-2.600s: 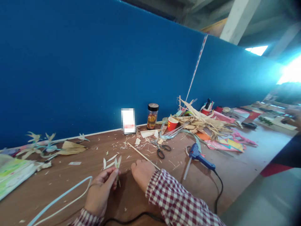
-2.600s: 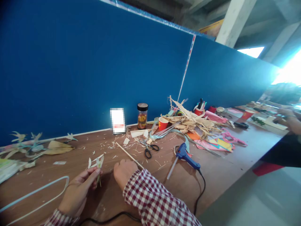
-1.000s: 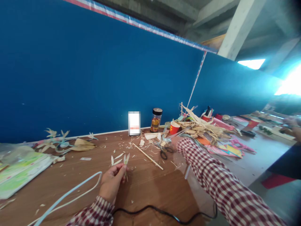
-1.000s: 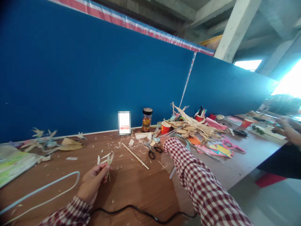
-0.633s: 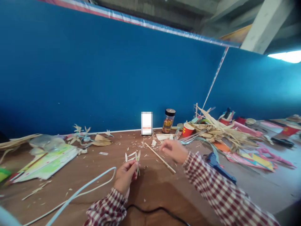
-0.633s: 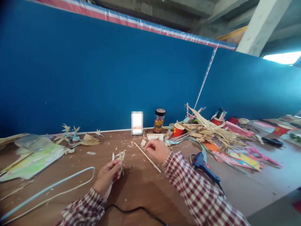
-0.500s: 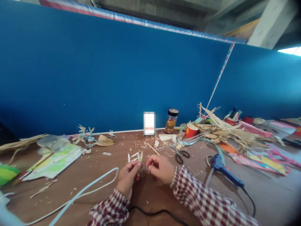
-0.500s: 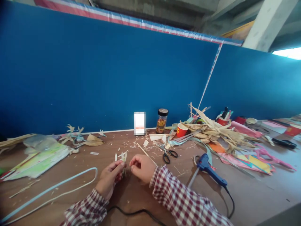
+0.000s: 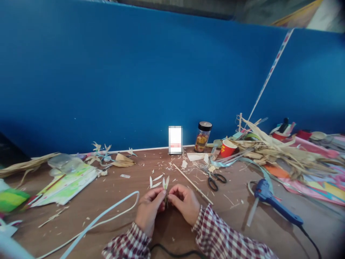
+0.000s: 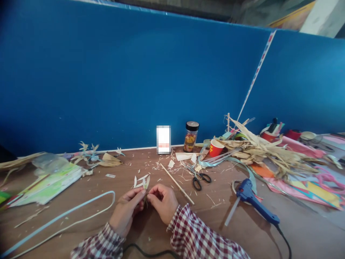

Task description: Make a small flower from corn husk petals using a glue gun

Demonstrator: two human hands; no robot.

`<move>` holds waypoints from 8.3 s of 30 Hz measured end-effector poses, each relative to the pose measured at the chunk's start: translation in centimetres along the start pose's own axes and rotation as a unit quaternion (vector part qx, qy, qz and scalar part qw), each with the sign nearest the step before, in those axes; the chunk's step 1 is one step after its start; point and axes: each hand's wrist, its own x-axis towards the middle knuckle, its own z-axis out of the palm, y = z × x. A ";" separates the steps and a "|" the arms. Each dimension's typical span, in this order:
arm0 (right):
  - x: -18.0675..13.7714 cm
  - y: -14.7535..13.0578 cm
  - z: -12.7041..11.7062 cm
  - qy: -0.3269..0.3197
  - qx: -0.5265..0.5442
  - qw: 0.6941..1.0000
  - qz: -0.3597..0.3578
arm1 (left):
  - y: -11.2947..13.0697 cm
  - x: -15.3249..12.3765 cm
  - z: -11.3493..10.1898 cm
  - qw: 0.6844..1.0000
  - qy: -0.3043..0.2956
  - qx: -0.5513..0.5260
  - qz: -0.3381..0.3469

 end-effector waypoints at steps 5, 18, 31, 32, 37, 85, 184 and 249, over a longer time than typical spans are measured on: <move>-0.2 -0.2 0.1 -0.004 0.004 1.000 -0.004 | 0.1 -0.1 0.0 1.000 -0.001 0.000 -0.011; -0.2 -0.7 0.1 -0.013 0.019 0.999 0.022 | -0.2 0.2 -0.3 1.000 0.006 0.020 -0.006; -0.1 -0.8 0.2 -0.006 0.035 0.999 0.026 | -0.1 0.0 -0.2 1.000 0.014 0.026 0.001; -0.1 -0.8 0.2 -0.005 0.036 0.999 0.028 | -0.1 0.0 -0.2 1.000 0.015 0.025 0.002; -0.1 -0.8 0.1 -0.008 0.041 0.999 0.028 | -0.1 0.0 -0.2 0.999 0.017 0.027 0.009; -0.4 -1.3 0.2 0.011 0.045 0.998 0.045 | 0.2 -0.3 0.1 0.999 0.010 0.032 0.028; 0.0 -0.6 -0.4 0.029 0.046 0.999 0.004 | -0.5 -0.6 0.3 0.989 -0.065 0.129 0.017; 0.6 -0.1 -1.4 0.024 0.119 0.992 0.024 | -0.8 -0.9 0.5 0.981 -0.103 0.162 0.005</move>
